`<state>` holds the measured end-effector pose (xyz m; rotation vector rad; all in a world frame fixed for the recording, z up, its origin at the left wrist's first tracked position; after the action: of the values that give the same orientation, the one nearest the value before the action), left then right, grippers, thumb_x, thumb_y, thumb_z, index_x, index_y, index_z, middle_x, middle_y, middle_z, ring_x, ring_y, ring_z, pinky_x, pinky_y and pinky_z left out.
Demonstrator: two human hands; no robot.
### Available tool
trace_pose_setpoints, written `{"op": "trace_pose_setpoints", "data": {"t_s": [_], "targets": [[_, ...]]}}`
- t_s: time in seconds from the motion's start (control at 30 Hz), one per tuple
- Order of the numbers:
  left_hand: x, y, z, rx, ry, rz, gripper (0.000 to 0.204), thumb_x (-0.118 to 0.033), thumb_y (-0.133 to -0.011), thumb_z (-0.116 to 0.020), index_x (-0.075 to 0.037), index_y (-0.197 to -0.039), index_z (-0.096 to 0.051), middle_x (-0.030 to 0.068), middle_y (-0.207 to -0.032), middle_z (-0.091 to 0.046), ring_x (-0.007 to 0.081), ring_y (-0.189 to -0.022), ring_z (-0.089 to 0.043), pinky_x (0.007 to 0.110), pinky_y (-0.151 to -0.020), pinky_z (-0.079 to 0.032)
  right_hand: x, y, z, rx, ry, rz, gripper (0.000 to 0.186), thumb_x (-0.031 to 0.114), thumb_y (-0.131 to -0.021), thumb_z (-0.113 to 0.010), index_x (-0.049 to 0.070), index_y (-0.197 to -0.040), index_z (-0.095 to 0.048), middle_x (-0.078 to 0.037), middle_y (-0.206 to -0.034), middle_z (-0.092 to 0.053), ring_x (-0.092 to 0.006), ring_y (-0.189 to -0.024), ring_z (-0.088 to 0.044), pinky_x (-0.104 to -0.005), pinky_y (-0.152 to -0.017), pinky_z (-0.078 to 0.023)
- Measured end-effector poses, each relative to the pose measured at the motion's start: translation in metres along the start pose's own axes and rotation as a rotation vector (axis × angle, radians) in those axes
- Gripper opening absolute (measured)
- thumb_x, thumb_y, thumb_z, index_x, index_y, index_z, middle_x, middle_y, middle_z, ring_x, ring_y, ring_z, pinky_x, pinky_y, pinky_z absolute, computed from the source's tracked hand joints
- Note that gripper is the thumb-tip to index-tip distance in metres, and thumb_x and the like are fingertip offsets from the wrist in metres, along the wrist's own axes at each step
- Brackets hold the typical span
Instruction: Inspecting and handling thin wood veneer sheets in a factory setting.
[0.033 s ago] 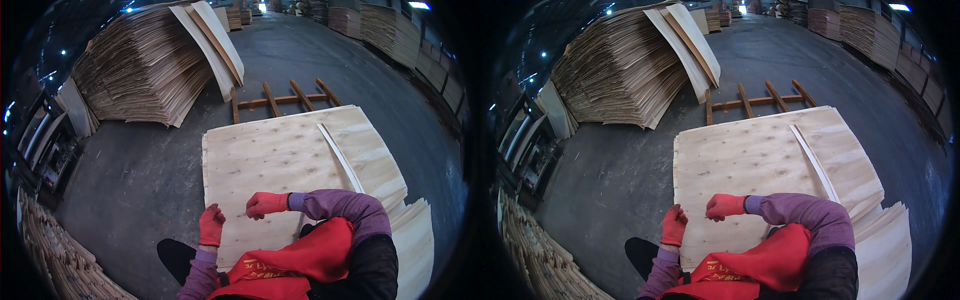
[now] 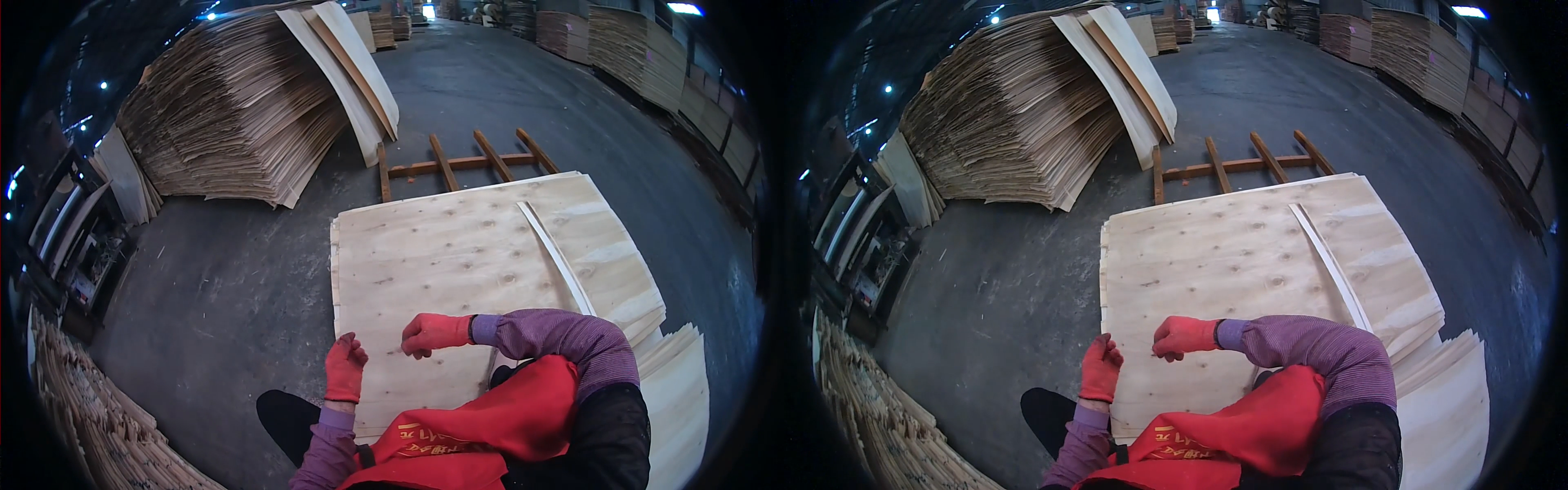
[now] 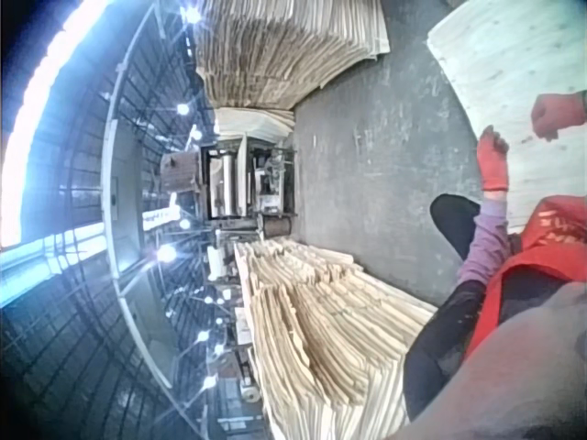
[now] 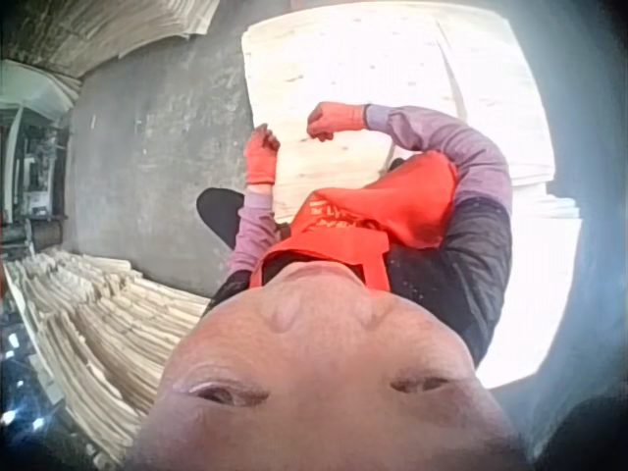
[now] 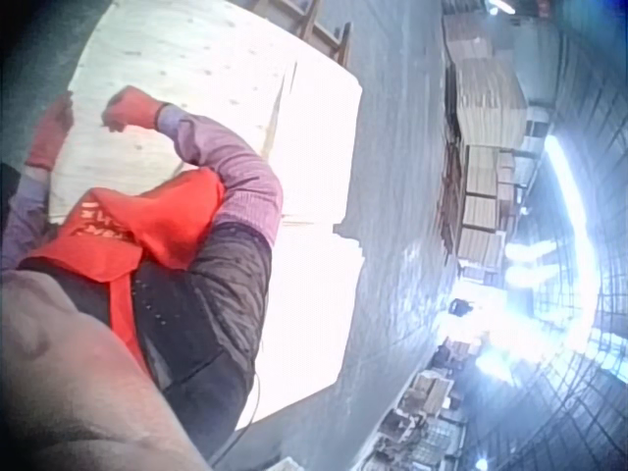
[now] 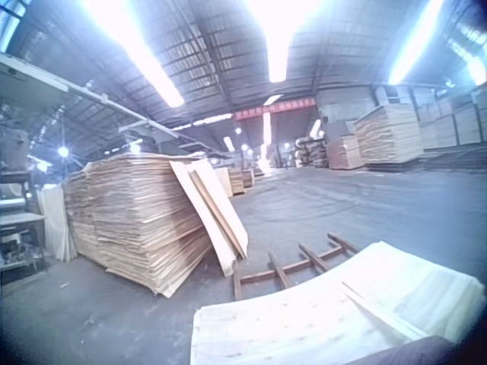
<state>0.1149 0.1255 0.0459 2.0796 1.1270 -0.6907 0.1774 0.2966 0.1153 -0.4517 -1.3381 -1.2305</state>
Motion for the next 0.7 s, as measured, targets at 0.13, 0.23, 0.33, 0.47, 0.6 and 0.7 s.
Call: {"op": "trace_pose_setpoints", "data": {"t_s": [0.13,0.23,0.33,0.47,0.6,0.7], "targets": [[0.005,0.010,-0.018,0.082,-0.173,-0.054,0.027,-0.014,-0.087,-0.060,-0.001,-0.110,-0.055,0.0026,-0.086,-0.059,0.0120,-0.072,-0.057,0.026,-0.065,-0.048,-0.002,-0.003,-0.001,-0.015,-0.068,-0.001,0.027,0.024,-0.083,-0.054,-0.001,-0.080,-0.064,-0.006,-0.069,-0.063,-0.0120,-0.060,-0.057,-0.0269,-0.058,-0.047],[0.020,0.017,-0.044,0.239,-0.293,-0.058,0.033,-0.018,-0.090,-0.056,0.000,-0.117,-0.051,0.0033,-0.088,-0.059,0.0128,-0.076,-0.058,0.027,-0.069,-0.049,-0.003,-0.007,-0.003,0.018,-0.075,-0.016,0.025,0.024,-0.084,-0.055,0.001,-0.084,-0.065,-0.005,-0.073,-0.065,-0.0112,-0.064,-0.059,-0.0262,-0.062,-0.049],[0.024,0.020,-0.053,0.279,-0.308,-0.081,0.030,-0.015,-0.090,-0.056,0.001,-0.115,-0.052,0.0048,-0.088,-0.060,0.0139,-0.078,-0.059,0.027,-0.071,-0.049,-0.005,-0.009,-0.004,0.023,-0.051,-0.018,0.025,0.024,-0.085,-0.055,0.001,-0.085,-0.065,-0.005,-0.073,-0.065,-0.0112,-0.065,-0.059,-0.0259,-0.063,-0.049],[0.027,0.018,-0.050,0.250,-0.337,-0.080,0.025,-0.015,-0.090,-0.056,0.002,-0.108,-0.056,0.0049,-0.084,-0.061,0.0140,-0.075,-0.059,0.027,-0.070,-0.049,-0.008,-0.011,-0.005,0.036,-0.054,-0.006,0.026,0.024,-0.085,-0.054,0.000,-0.087,-0.065,-0.005,-0.074,-0.065,-0.0110,-0.065,-0.059,-0.0259,-0.063,-0.049],[0.030,0.017,-0.046,0.241,-0.293,-0.097,0.022,-0.015,-0.089,-0.057,0.002,-0.103,-0.058,0.0049,-0.083,-0.061,0.0140,-0.073,-0.059,0.027,-0.069,-0.048,-0.009,-0.012,-0.007,0.057,-0.064,0.001,0.027,0.025,-0.085,-0.055,0.001,-0.089,-0.065,-0.005,-0.076,-0.065,-0.0113,-0.067,-0.059,-0.0261,-0.064,-0.049],[0.030,0.015,-0.039,0.184,-0.294,-0.098,0.021,-0.016,-0.089,-0.058,0.001,-0.101,-0.058,0.0045,-0.081,-0.060,0.0135,-0.072,-0.059,0.027,-0.068,-0.048,-0.008,-0.012,-0.007,0.027,-0.049,0.007,0.028,0.026,-0.084,-0.056,0.000,-0.089,-0.064,-0.006,-0.077,-0.064,-0.0124,-0.068,-0.059,-0.0268,-0.064,-0.049]]}}
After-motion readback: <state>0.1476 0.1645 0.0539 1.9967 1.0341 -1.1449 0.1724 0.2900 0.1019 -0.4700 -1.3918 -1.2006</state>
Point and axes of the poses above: each hand's wrist, its own y-axis away from the middle knuckle, its own z-axis out of the back of the hand, x = y × z, the point moved 7 cm from there along -y, towards the middle knuckle
